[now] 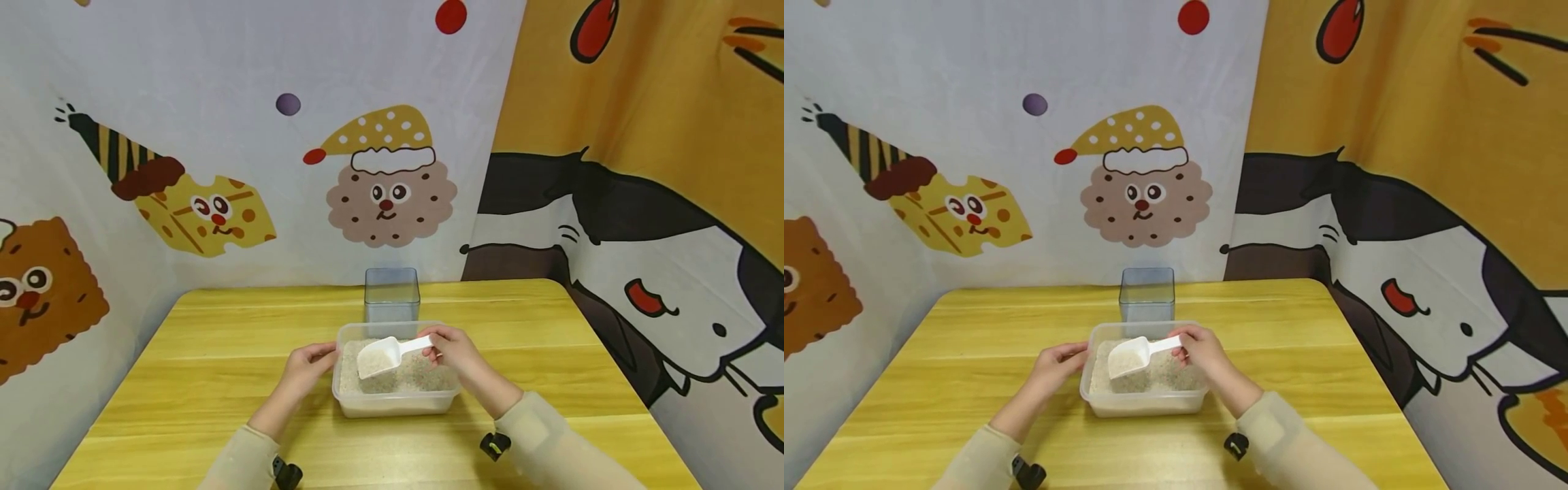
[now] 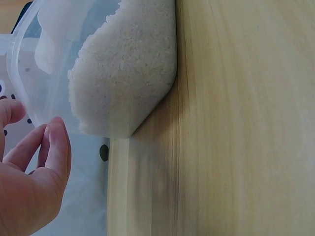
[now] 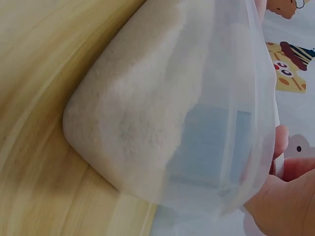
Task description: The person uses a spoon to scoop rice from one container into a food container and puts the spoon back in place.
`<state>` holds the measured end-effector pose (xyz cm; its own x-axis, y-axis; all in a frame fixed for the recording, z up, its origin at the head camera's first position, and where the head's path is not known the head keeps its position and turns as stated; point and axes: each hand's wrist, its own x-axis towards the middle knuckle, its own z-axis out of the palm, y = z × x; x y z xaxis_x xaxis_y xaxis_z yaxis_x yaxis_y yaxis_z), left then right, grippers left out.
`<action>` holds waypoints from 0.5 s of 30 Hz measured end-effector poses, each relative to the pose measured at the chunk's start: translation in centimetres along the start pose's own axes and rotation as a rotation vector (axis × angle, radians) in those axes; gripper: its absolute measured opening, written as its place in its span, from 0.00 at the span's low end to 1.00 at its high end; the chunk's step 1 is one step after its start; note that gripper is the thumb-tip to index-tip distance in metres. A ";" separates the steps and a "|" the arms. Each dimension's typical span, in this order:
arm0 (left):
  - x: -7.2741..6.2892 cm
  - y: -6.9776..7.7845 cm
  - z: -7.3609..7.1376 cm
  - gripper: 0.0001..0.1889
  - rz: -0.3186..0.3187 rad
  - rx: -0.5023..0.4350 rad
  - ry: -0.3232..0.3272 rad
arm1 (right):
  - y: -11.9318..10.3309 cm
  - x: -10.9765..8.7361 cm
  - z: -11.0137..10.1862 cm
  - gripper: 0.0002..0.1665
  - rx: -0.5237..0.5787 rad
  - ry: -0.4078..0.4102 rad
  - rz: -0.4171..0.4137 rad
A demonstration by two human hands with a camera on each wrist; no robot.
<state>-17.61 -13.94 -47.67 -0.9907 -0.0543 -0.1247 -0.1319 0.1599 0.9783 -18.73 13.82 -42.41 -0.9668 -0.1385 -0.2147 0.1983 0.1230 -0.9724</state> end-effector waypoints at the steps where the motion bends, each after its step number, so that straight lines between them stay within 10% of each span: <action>1: 0.0 0.0 0.0 0.17 0.001 0.000 -0.001 | -0.1 0.0 -0.1 0.15 0.000 0.002 0.001; 15: -0.4 0.3 0.0 0.17 0.006 -0.009 -0.007 | -0.1 0.1 -1.2 0.15 0.021 0.008 0.022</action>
<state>-17.29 -13.88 -47.36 -0.9918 -0.0461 -0.1196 -0.1253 0.1509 0.9806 -19.04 14.95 -42.20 -0.9633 -0.1283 -0.2356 0.2229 0.1054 -0.9691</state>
